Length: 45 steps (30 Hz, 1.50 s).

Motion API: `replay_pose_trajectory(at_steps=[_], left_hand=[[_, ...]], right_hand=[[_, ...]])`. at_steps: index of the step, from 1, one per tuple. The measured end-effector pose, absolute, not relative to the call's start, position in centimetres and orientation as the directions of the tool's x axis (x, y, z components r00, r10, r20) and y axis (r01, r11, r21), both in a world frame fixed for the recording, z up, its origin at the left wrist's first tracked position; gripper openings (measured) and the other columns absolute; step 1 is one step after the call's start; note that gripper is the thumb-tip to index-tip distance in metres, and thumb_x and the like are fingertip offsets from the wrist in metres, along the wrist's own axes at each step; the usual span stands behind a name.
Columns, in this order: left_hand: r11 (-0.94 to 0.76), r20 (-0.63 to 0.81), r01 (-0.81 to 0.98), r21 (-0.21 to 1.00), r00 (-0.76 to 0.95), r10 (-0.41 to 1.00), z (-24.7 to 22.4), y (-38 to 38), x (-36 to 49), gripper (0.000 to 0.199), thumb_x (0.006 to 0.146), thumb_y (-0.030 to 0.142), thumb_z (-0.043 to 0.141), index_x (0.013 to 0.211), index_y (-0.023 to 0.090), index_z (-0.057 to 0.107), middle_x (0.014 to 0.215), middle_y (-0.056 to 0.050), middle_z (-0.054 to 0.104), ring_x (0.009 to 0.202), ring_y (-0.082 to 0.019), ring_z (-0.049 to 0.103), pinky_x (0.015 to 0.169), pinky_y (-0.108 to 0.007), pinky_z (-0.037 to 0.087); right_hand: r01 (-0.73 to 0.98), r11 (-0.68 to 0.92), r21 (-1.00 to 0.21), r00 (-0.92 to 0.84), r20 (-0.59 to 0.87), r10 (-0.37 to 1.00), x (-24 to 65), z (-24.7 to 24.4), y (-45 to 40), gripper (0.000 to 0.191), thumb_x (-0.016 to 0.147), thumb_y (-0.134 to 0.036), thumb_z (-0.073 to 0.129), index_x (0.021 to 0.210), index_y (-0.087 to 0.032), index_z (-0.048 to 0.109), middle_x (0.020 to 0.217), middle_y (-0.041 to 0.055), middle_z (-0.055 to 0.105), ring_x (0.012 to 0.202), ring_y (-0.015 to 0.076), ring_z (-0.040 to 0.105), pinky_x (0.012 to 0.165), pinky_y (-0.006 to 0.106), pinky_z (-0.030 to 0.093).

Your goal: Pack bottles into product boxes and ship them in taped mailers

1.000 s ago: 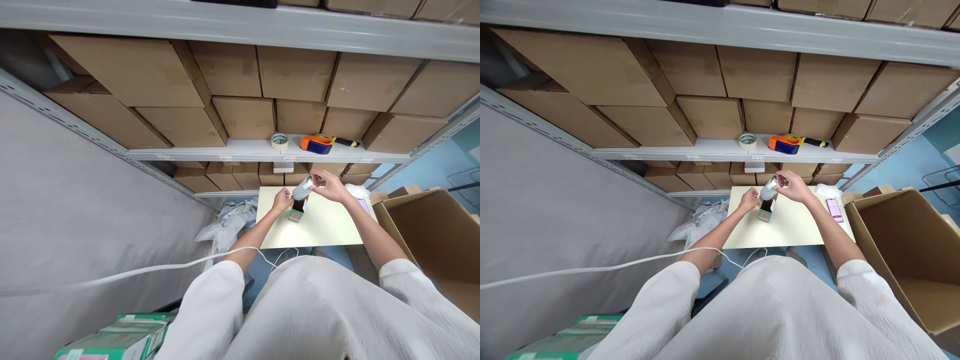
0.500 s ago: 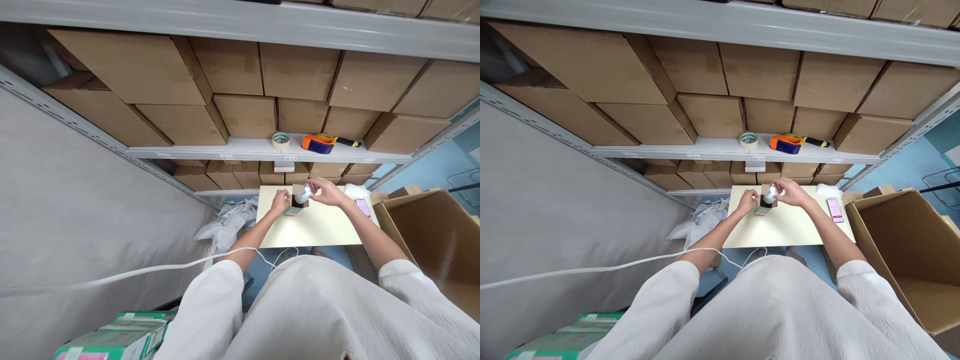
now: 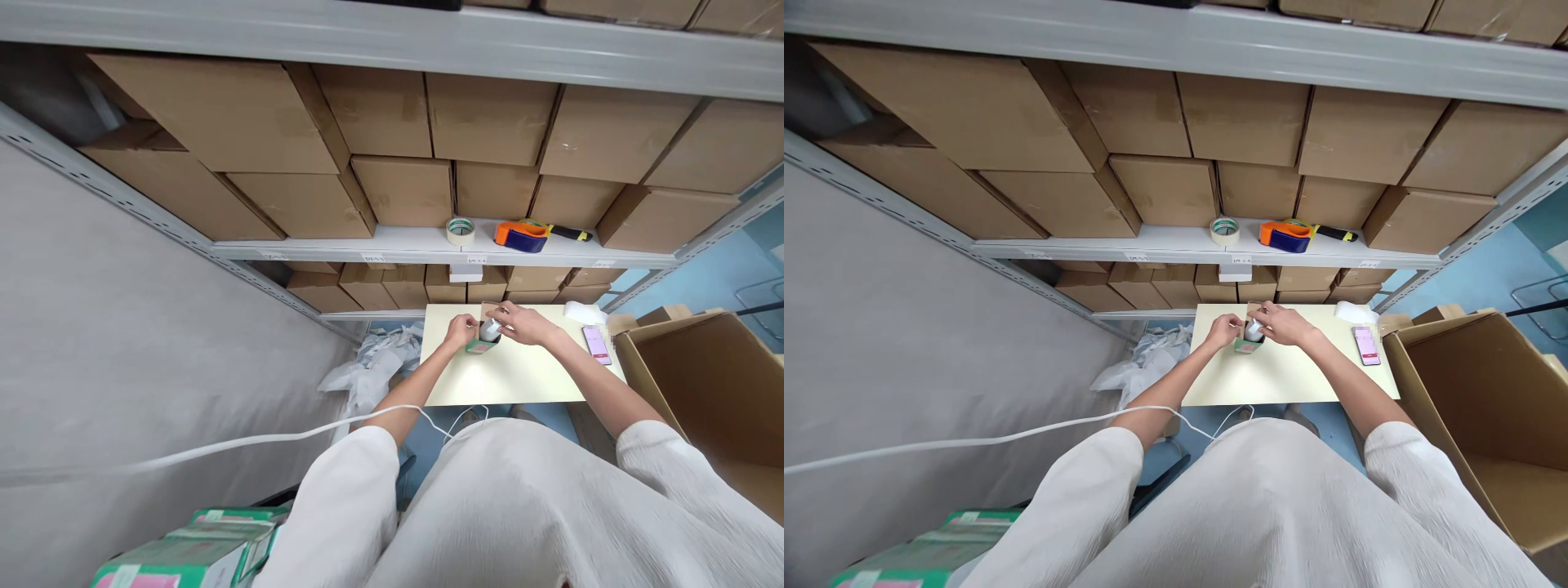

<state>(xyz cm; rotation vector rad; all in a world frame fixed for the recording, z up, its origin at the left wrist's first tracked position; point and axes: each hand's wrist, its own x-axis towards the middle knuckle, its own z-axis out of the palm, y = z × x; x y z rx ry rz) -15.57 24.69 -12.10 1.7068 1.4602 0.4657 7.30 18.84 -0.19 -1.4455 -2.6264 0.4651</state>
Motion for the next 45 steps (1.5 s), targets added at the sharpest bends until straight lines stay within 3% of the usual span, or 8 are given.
replay_pose_trajectory(at_steps=[4,7,17,26,33,37,41,45], left_hand=[[0.045,-0.247,0.636,0.770,0.233,0.940,-11.9,24.6,-15.5,0.026,0.079,0.003,0.070,0.093,0.021,0.082,0.105,-0.005,0.083,0.103,-0.023,0.075,0.097,-0.031,0.057],[0.066,-0.267,0.633,0.772,0.228,0.937,-11.8,24.4,-15.4,0.027,0.078,0.002,0.070,0.094,0.021,0.082,0.107,-0.005,0.083,0.104,-0.022,0.075,0.097,-0.030,0.057],[0.105,-0.295,0.624,0.774,0.209,0.933,-11.9,24.3,-15.6,0.025,0.074,0.002,0.075,0.090,0.021,0.079,0.100,-0.004,0.081,0.098,-0.022,0.074,0.093,-0.030,0.056],[0.115,-0.298,0.628,0.770,0.195,0.934,-12.2,24.2,-15.7,0.031,0.069,-0.001,0.075,0.090,0.021,0.077,0.100,-0.003,0.080,0.096,-0.021,0.072,0.092,-0.030,0.055],[0.093,-0.265,0.625,0.775,0.188,0.946,-12.3,24.3,-16.0,0.029,0.072,0.001,0.071,0.091,0.022,0.070,0.097,-0.001,0.078,0.092,-0.020,0.071,0.089,-0.030,0.055],[0.105,-0.238,0.592,0.799,0.150,0.960,-12.2,24.1,-16.1,0.040,0.079,0.003,0.069,0.113,0.024,0.064,0.097,-0.001,0.076,0.089,-0.019,0.071,0.084,-0.029,0.052],[0.116,-0.219,0.540,0.834,0.132,0.967,-12.4,24.0,-16.3,0.037,0.087,0.008,0.066,0.119,0.025,0.059,0.101,-0.002,0.078,0.095,-0.020,0.072,0.087,-0.029,0.051],[0.129,-0.237,0.570,0.812,0.120,0.964,-13.0,24.3,-16.3,0.033,0.088,0.013,0.070,0.116,0.026,0.060,0.101,-0.002,0.077,0.095,-0.020,0.072,0.087,-0.030,0.051]], right_hand=[[0.777,0.494,-0.390,-0.550,-0.040,0.834,7.1,-2.5,19.5,0.050,0.097,-0.023,0.063,0.147,-0.027,0.064,0.131,0.0129,0.061,0.109,0.0262,0.066,0.092,0.035,0.053],[0.773,0.477,-0.418,-0.535,-0.026,0.844,6.6,-3.8,19.7,0.047,0.096,-0.027,0.065,0.143,-0.025,0.066,0.130,0.0142,0.062,0.115,0.0282,0.062,0.100,0.039,0.050],[0.904,0.370,-0.213,-0.397,-0.098,0.913,3.7,-6.5,19.9,0.050,0.094,-0.033,0.066,0.143,-0.021,0.062,0.134,0.0179,0.067,0.112,0.0338,0.062,0.099,0.044,0.041],[0.952,0.247,-0.180,-0.261,-0.061,0.963,1.8,-9.1,20.0,0.038,0.086,-0.025,0.067,0.124,-0.020,0.063,0.125,0.0179,0.073,0.119,0.0379,0.052,0.103,0.049,0.034],[0.927,0.238,-0.289,-0.257,-0.031,0.966,2.6,-9.8,20.4,0.049,0.086,-0.032,0.073,0.132,-0.022,0.064,0.135,0.0167,0.068,0.127,0.0377,0.050,0.111,0.055,0.032],[0.858,0.111,-0.502,-0.082,0.081,0.993,4.2,-10.5,20.5,0.041,0.096,-0.041,0.060,0.132,-0.021,0.065,0.142,0.0181,0.063,0.125,0.0345,0.057,0.109,0.054,0.043],[0.669,-0.104,-0.736,0.138,-0.014,0.990,6.1,-11.9,20.9,0.036,0.095,-0.033,0.045,0.120,-0.020,0.066,0.124,0.0141,0.072,0.100,0.0252,0.069,0.096,0.045,0.056],[0.576,-0.226,-0.786,0.224,-0.114,0.968,6.9,-12.9,21.2,0.030,0.085,-0.036,0.054,0.109,-0.023,0.066,0.104,0.0064,0.076,0.088,0.0225,0.071,0.090,0.042,0.059]])
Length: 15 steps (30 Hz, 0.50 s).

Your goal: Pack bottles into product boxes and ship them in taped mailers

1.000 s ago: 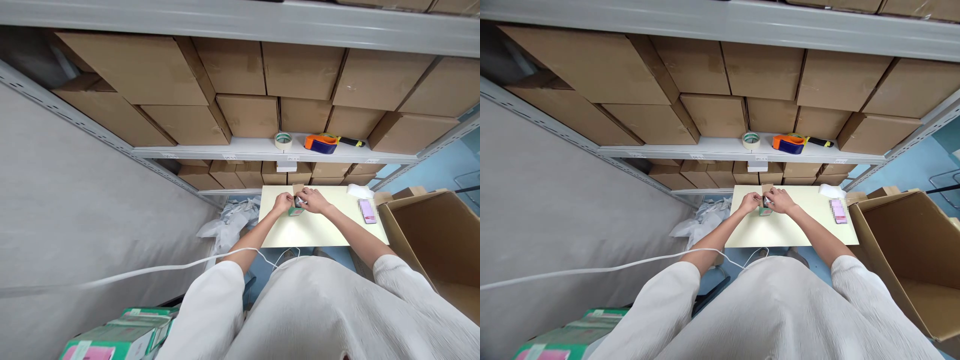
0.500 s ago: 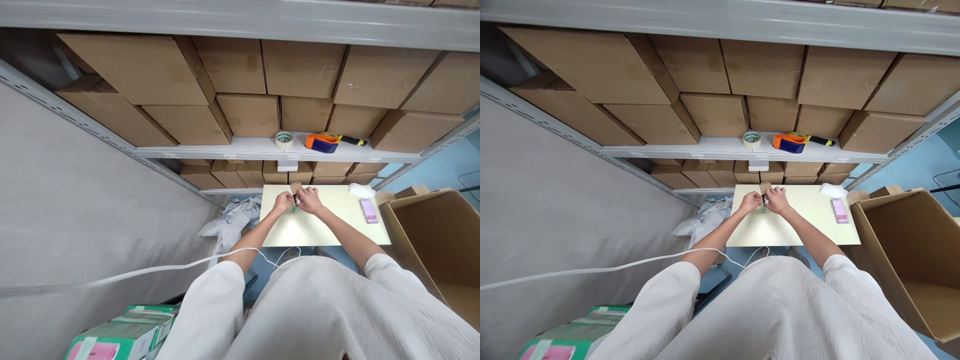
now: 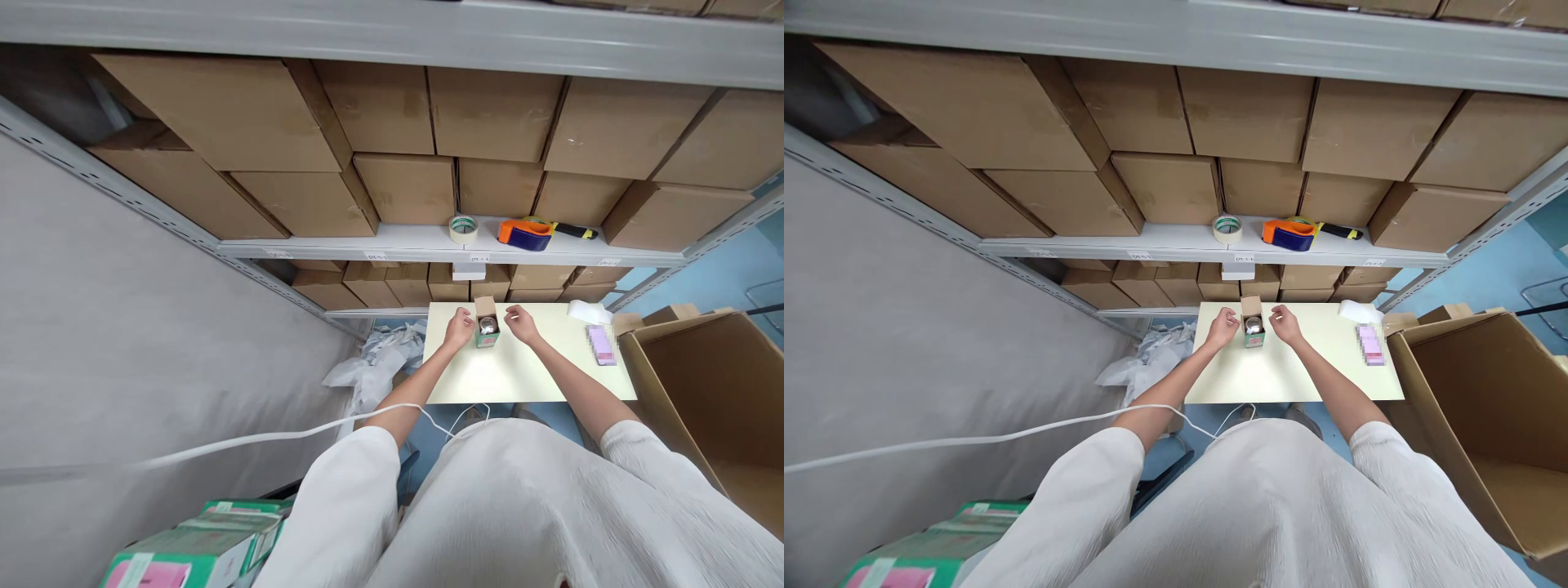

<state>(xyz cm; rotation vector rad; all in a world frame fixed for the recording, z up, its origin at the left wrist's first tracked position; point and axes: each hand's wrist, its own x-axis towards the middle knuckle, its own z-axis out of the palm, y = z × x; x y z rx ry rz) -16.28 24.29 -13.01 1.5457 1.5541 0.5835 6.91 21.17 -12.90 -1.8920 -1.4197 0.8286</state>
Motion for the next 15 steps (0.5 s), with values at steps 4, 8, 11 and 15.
replay_pose_trajectory(at_steps=[4,8,11,15], left_hand=[[0.141,-0.260,0.606,0.783,0.113,0.959,-13.8,24.8,-15.8,0.038,0.087,0.023,0.078,0.120,0.025,0.060,0.107,-0.004,0.076,0.097,-0.020,0.072,0.088,-0.029,0.051],[0.160,-0.302,0.624,0.765,0.128,0.945,-14.3,25.2,-15.1,0.052,0.085,0.026,0.083,0.130,0.022,0.058,0.117,-0.007,0.073,0.094,-0.019,0.072,0.088,-0.030,0.052],[0.148,-0.291,0.599,0.787,0.148,0.945,-14.3,25.3,-14.9,0.056,0.083,0.021,0.081,0.134,0.021,0.059,0.125,-0.008,0.069,0.087,-0.016,0.070,0.088,-0.030,0.053],[0.095,-0.220,0.524,0.847,0.181,0.959,-14.0,25.2,-14.7,0.054,0.078,0.008,0.076,0.128,0.023,0.062,0.132,-0.006,0.065,0.078,-0.012,0.067,0.086,-0.029,0.055]], right_hand=[[0.548,-0.260,-0.795,0.210,-0.169,0.963,6.6,-13.6,21.4,0.034,0.079,-0.039,0.069,0.110,-0.024,0.067,0.101,0.0026,0.074,0.081,0.0195,0.071,0.087,0.041,0.061],[0.577,-0.264,-0.773,0.145,-0.222,0.964,6.3,-14.2,21.6,0.049,0.079,-0.034,0.076,0.126,-0.022,0.068,0.117,0.0072,0.073,0.079,0.0167,0.070,0.087,0.040,0.062],[0.596,-0.214,-0.774,0.083,-0.206,0.975,6.4,-14.5,21.8,0.060,0.080,-0.029,0.076,0.139,-0.022,0.065,0.129,0.0121,0.069,0.084,0.0174,0.071,0.087,0.040,0.064],[0.541,-0.161,-0.825,0.027,-0.174,0.984,6.4,-14.8,22.2,0.066,0.076,-0.022,0.073,0.141,-0.025,0.063,0.131,0.0109,0.067,0.086,0.0182,0.071,0.086,0.042,0.065]])
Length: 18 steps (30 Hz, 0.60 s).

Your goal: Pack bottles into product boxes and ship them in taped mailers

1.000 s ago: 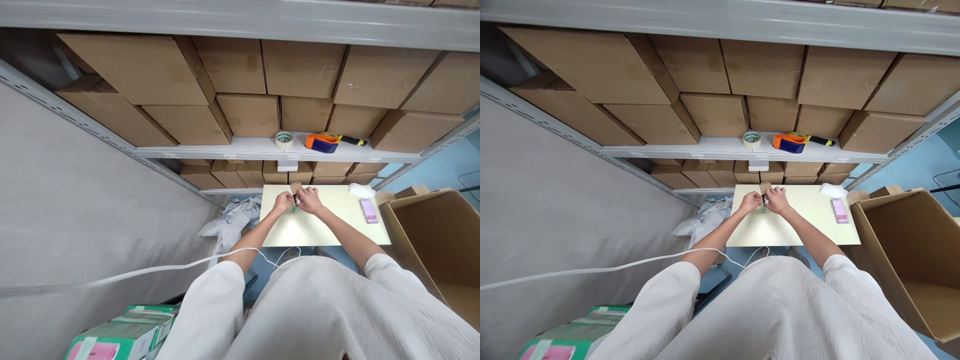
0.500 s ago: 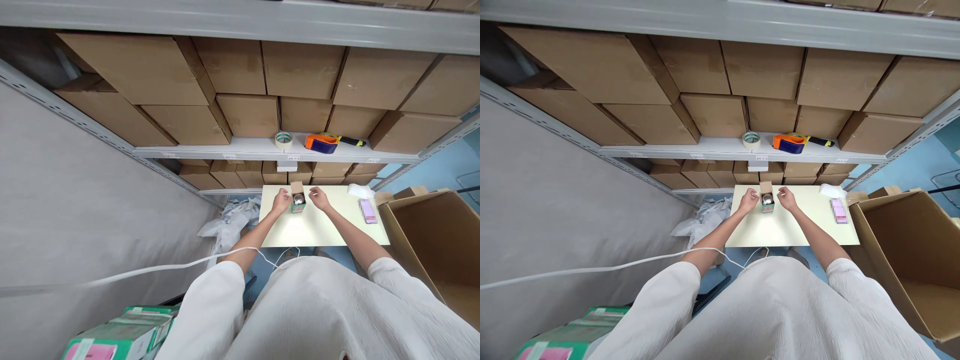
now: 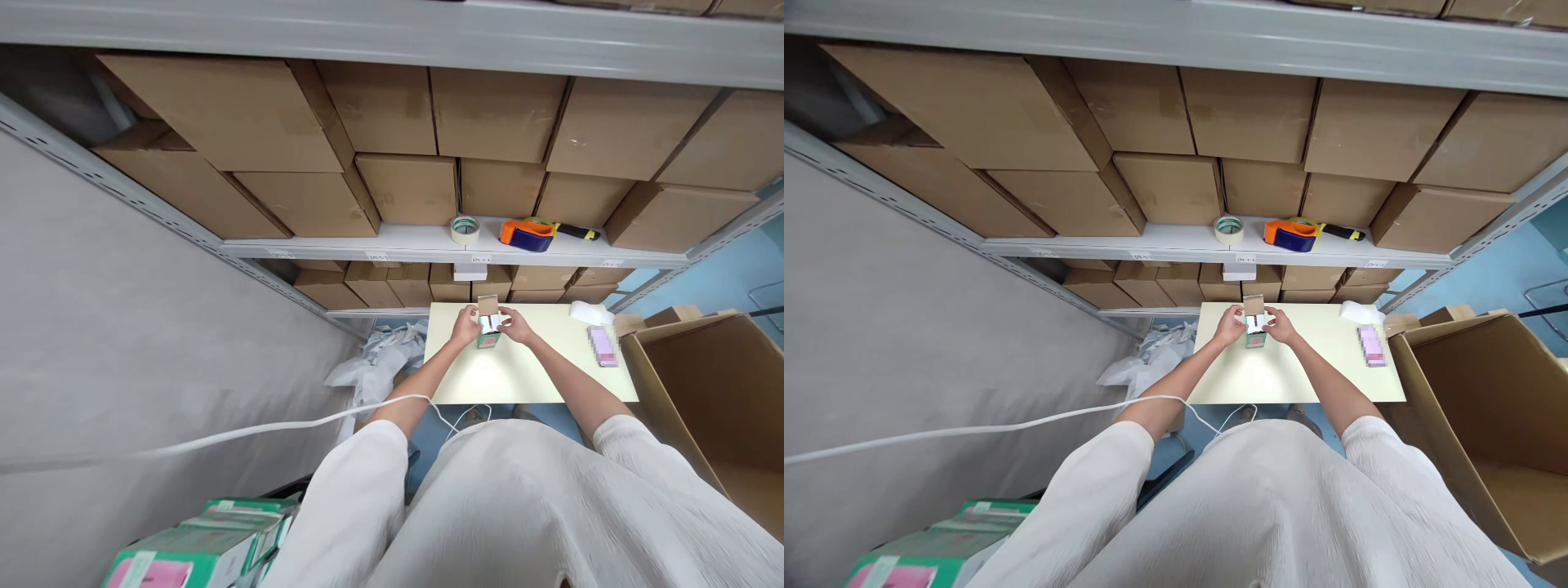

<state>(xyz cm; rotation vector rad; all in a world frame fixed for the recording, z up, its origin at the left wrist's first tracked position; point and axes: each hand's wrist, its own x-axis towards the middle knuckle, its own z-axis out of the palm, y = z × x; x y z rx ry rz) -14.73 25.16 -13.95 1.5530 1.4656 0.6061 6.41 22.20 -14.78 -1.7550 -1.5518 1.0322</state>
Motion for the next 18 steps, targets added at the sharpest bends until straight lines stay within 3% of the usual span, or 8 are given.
replay_pose_trajectory(at_steps=[4,9,14,18], left_hand=[[0.060,-0.178,0.479,0.876,0.205,0.963,-13.6,25.0,-14.6,0.042,0.077,-0.001,0.068,0.113,0.021,0.065,0.131,-0.005,0.065,0.078,-0.012,0.066,0.083,-0.028,0.056],[0.019,-0.145,0.446,0.895,0.249,0.958,-13.3,25.0,-15.0,0.030,0.079,-0.005,0.056,0.092,0.019,0.068,0.119,-0.005,0.066,0.088,-0.015,0.070,0.092,-0.032,0.057],[-0.043,-0.108,0.428,0.903,0.322,0.940,-13.4,24.5,-15.4,0.016,0.087,0.012,0.070,0.100,0.021,0.071,0.125,-0.007,0.065,0.108,-0.020,0.069,0.099,-0.033,0.057],[-0.097,-0.104,0.458,0.884,0.394,0.913,-13.7,24.1,-15.5,0.031,0.081,0.019,0.082,0.110,0.021,0.070,0.134,-0.009,0.061,0.116,-0.022,0.067,0.099,-0.034,0.058]], right_hand=[[0.440,-0.175,-0.881,0.018,-0.186,0.982,6.3,-14.8,22.3,0.058,0.071,-0.025,0.070,0.129,-0.023,0.065,0.126,0.0088,0.070,0.078,0.0165,0.067,0.078,0.040,0.065],[0.378,-0.140,-0.915,-0.013,-0.157,0.987,6.9,-14.2,21.7,0.042,0.071,-0.029,0.064,0.113,-0.022,0.067,0.123,0.0100,0.073,0.087,0.0198,0.069,0.075,0.036,0.062],[0.333,-0.180,-0.926,-0.064,-0.212,0.975,7.6,-13.5,20.9,0.044,0.075,-0.029,0.062,0.117,-0.022,0.070,0.119,0.0081,0.075,0.092,0.0202,0.070,0.082,0.038,0.062],[0.357,-0.157,-0.921,-0.082,-0.198,0.977,7.4,-13.6,20.5,0.042,0.076,-0.027,0.068,0.117,-0.021,0.071,0.139,0.0117,0.069,0.104,0.0205,0.073,0.091,0.037,0.062]])
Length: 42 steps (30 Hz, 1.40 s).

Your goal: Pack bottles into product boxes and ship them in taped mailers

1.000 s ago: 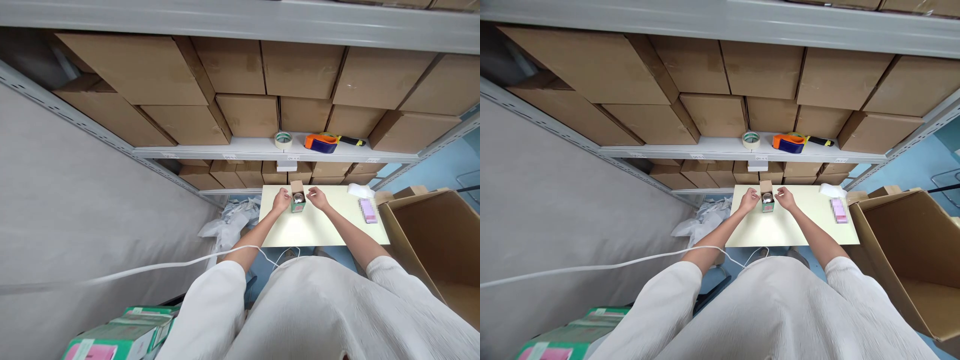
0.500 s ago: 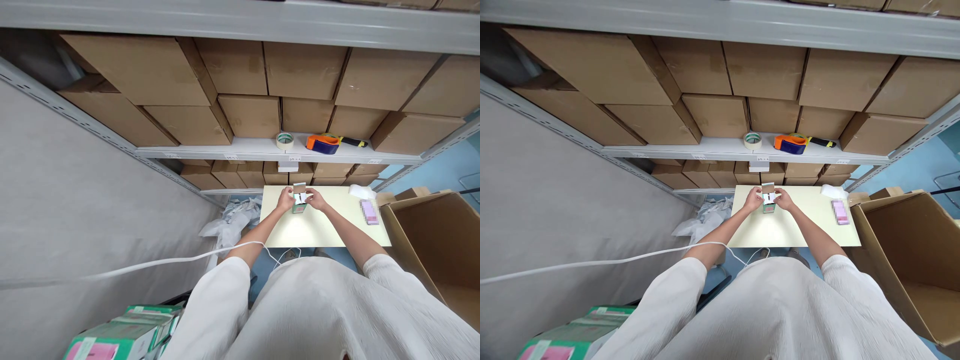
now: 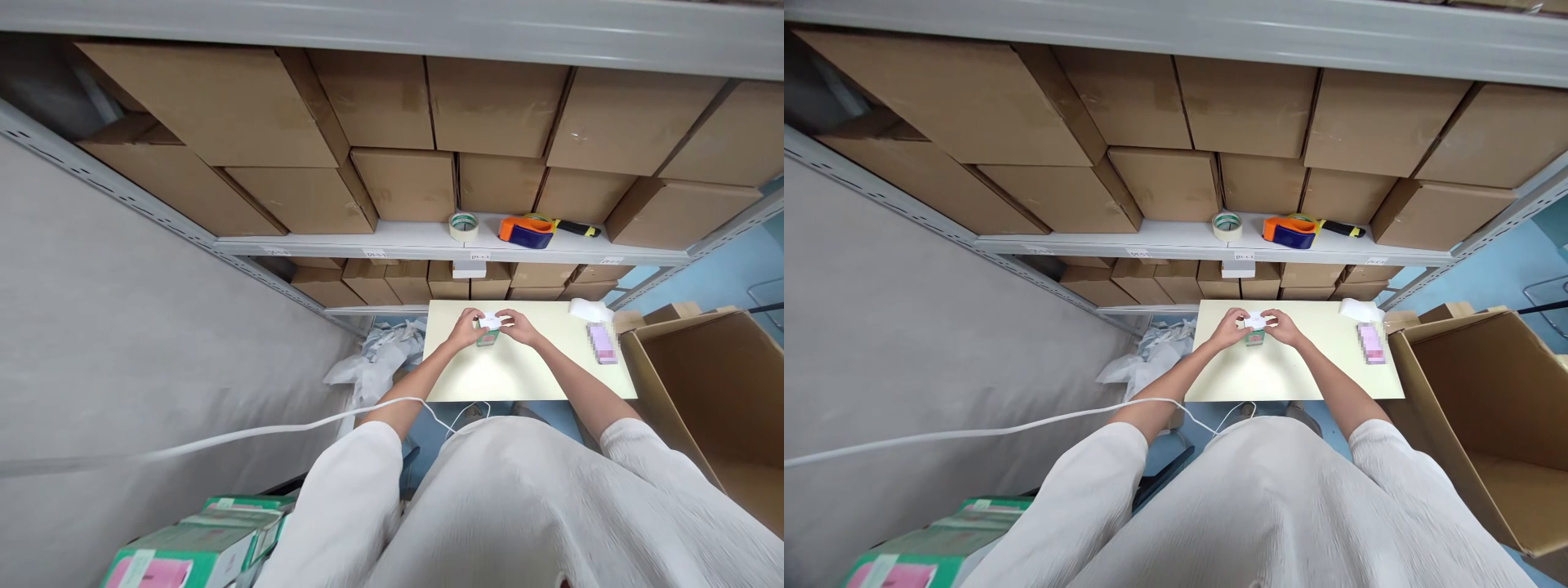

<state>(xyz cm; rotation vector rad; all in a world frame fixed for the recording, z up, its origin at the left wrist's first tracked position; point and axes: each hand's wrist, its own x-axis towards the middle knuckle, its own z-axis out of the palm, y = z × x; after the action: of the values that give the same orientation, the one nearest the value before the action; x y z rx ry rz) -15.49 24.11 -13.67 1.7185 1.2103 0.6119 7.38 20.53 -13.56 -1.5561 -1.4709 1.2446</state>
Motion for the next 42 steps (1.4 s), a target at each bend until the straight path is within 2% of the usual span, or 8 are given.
replay_pose_trajectory(at_steps=[5,11,18,24,28,31,35,42], left_hand=[[-0.132,-0.081,0.474,0.871,0.403,0.911,-14.4,24.3,-15.5,0.031,0.083,0.017,0.079,0.113,0.021,0.071,0.138,-0.011,0.061,0.118,-0.023,0.067,0.104,-0.037,0.058],[-0.212,-0.018,0.476,0.854,0.433,0.901,-15.2,24.6,-15.8,0.031,0.088,0.022,0.073,0.119,0.022,0.072,0.145,-0.012,0.064,0.130,-0.028,0.065,0.113,-0.044,0.055],[-0.304,0.019,0.544,0.782,0.467,0.884,-15.7,24.6,-16.1,0.032,0.098,0.030,0.064,0.129,0.024,0.072,0.156,-0.010,0.062,0.143,-0.032,0.060,0.121,-0.047,0.050],[-0.339,0.013,0.576,0.744,0.495,0.869,-15.8,24.4,-16.2,0.035,0.099,0.028,0.063,0.132,0.022,0.069,0.160,-0.012,0.058,0.148,-0.031,0.055,0.126,-0.047,0.044],[-0.350,-0.004,0.573,0.741,0.524,0.851,-15.2,24.1,-16.5,0.036,0.096,0.026,0.065,0.132,0.023,0.067,0.157,-0.012,0.055,0.145,-0.028,0.057,0.122,-0.043,0.048],[-0.356,-0.042,0.608,0.710,0.541,0.840,-14.6,23.9,-16.6,0.040,0.094,0.028,0.069,0.133,0.024,0.064,0.160,-0.011,0.051,0.143,-0.030,0.057,0.117,-0.044,0.051],[-0.401,-0.082,0.683,0.611,0.558,0.826,-13.9,23.9,-16.2,0.048,0.087,0.025,0.079,0.132,0.025,0.060,0.167,-0.012,0.044,0.144,-0.035,0.053,0.114,-0.048,0.051],[-0.498,-0.075,0.731,0.466,0.594,0.801,-13.1,24.0,-16.3,0.037,0.090,0.017,0.070,0.124,0.025,0.057,0.141,-0.009,0.062,0.126,-0.032,0.060,0.106,-0.046,0.049]], right_hand=[[0.414,-0.115,-0.903,-0.052,-0.150,0.987,7.2,-14.5,20.5,0.033,0.081,-0.024,0.066,0.113,-0.021,0.071,0.136,0.0121,0.069,0.100,0.0192,0.074,0.096,0.041,0.062],[0.423,-0.062,-0.904,-0.064,-0.098,0.993,7.5,-15.4,20.6,0.028,0.084,-0.025,0.067,0.111,-0.024,0.073,0.127,0.0087,0.074,0.091,0.0189,0.075,0.091,0.041,0.065],[0.464,-0.021,-0.886,-0.061,-0.055,0.997,7.3,-15.4,20.5,0.025,0.091,-0.027,0.064,0.114,-0.026,0.072,0.124,0.0077,0.076,0.096,0.0213,0.076,0.094,0.044,0.065],[0.558,0.015,-0.830,-0.089,-0.041,0.995,7.1,-15.3,20.2,0.026,0.091,-0.019,0.062,0.115,-0.025,0.070,0.125,0.0089,0.075,0.092,0.0204,0.077,0.092,0.043,0.065],[0.636,0.097,-0.766,-0.162,-0.010,0.987,7.2,-15.4,20.0,0.028,0.091,-0.022,0.064,0.118,-0.024,0.067,0.131,0.0109,0.070,0.096,0.0222,0.076,0.089,0.043,0.065],[0.727,0.168,-0.666,-0.210,0.017,0.977,7.3,-15.3,19.9,0.035,0.087,-0.026,0.072,0.122,-0.026,0.064,0.149,0.0143,0.062,0.116,0.0285,0.072,0.095,0.049,0.063],[0.818,0.229,-0.528,-0.270,-0.001,0.963,7.1,-15.1,20.1,0.039,0.085,-0.020,0.073,0.121,-0.026,0.062,0.165,0.0139,0.051,0.136,0.0359,0.061,0.100,0.054,0.060],[0.818,0.300,-0.491,-0.325,0.036,0.945,6.3,-15.3,21.0,0.036,0.083,-0.016,0.068,0.117,-0.026,0.060,0.149,0.0124,0.063,0.123,0.0329,0.068,0.092,0.047,0.060]])
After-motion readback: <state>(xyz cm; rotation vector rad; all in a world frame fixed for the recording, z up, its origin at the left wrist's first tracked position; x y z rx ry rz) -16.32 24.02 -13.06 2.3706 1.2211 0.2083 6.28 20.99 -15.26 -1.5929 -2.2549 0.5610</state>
